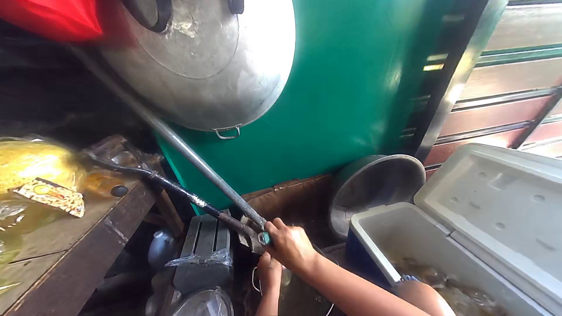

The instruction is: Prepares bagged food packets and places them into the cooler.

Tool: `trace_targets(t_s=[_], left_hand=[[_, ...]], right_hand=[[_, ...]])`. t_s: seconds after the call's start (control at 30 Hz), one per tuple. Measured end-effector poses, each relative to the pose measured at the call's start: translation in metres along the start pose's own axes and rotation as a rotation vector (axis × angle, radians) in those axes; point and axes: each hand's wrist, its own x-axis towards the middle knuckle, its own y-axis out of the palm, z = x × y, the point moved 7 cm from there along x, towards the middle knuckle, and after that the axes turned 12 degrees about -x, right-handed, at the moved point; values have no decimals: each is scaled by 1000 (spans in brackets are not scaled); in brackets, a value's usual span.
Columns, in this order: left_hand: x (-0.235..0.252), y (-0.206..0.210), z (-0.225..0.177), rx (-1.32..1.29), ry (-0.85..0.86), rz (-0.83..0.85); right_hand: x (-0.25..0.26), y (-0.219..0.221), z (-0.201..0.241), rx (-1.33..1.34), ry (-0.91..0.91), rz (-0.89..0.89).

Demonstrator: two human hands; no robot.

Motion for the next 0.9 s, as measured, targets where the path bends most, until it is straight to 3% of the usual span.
trace_targets(t_s=[0.07, 0.2, 0.3, 0.4, 0.57, 0.67, 0.77, 0.9], left_hand=[[-3, -2, -12, 8, -131, 177], [10, 8, 5, -58, -49, 210], [13, 5, 4, -21, -39, 232], [13, 4, 10, -54, -51, 206], [12, 0, 15, -70, -125, 119], [13, -3, 16, -83, -148, 69], [14, -2, 18, -127, -140, 63], [15, -2, 13, -80, -86, 66]], right_hand=[[4, 11, -16, 15, 64, 14], [3, 60, -63, 81, 264, 104], [-2, 89, -75, 115, 292, 118], [-1, 81, -67, 129, 254, 49], [9, 14, -35, 97, 137, -6], [6, -12, -33, 79, 128, -166], [-2, -4, -59, 92, 227, -304], [-12, 47, -89, 113, 379, -110]])
